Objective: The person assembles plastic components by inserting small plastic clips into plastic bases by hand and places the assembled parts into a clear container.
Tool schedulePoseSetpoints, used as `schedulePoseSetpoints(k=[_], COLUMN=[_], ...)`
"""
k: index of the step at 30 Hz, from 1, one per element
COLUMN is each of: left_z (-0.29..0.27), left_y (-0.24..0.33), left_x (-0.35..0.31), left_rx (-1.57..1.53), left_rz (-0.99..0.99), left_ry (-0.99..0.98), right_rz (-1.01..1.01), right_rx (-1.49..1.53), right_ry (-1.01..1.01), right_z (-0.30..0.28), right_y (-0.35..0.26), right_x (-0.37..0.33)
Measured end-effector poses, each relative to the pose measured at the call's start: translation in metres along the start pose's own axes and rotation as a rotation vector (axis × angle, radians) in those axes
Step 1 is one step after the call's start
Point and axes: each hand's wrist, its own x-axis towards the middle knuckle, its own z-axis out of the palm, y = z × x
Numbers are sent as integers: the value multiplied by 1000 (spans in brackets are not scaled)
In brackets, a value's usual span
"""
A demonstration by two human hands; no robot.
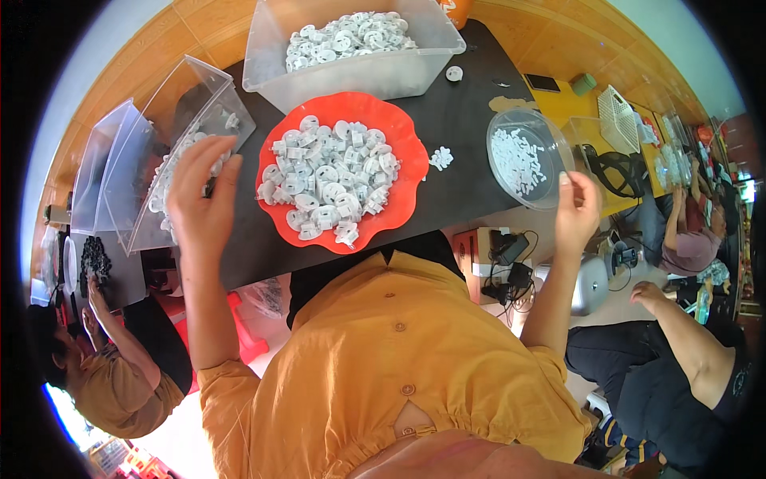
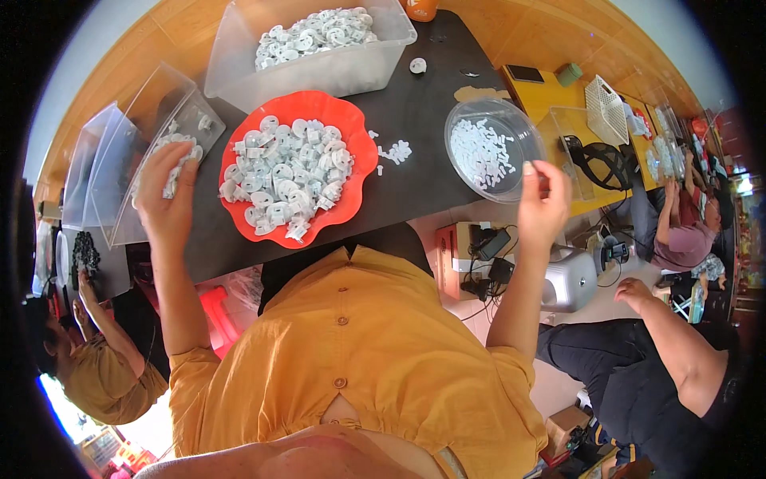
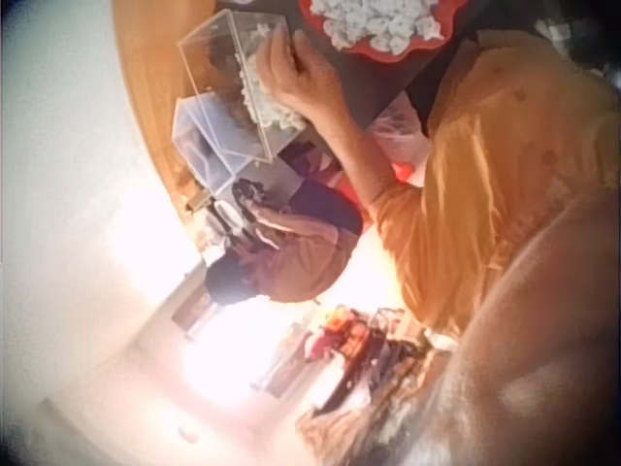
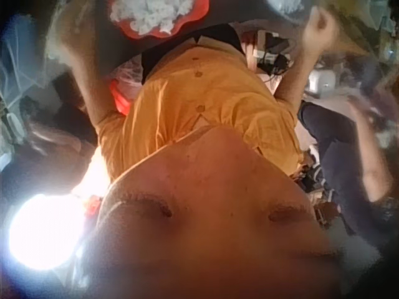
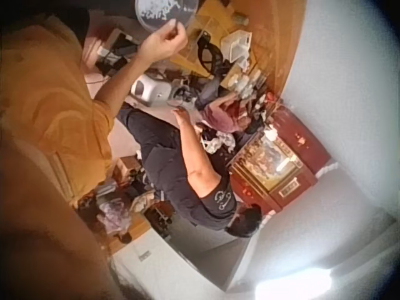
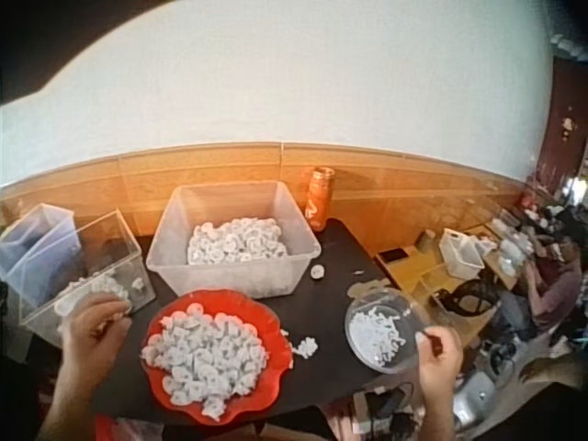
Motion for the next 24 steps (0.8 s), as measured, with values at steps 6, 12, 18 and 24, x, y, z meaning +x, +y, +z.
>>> schedulePoseSetpoints(k=[6,12,18,24], left_z=[37,66,140,161], left_y=[62,136,146,158], left_x=[-7,-47,-80,-79], left_rx=[-303,-657,-366,-295], left_rz=[149,290,179,191], left_ry=[-225,-610,-745,-690], right_rz=[710,369,-318,-534], right_rx=[419,463,125,64], right_ry=[-247,-225,-51,39], right_z=[3,10,19,31], right_y=[48,11,-26,-43], right_x=[7,24,39,43])
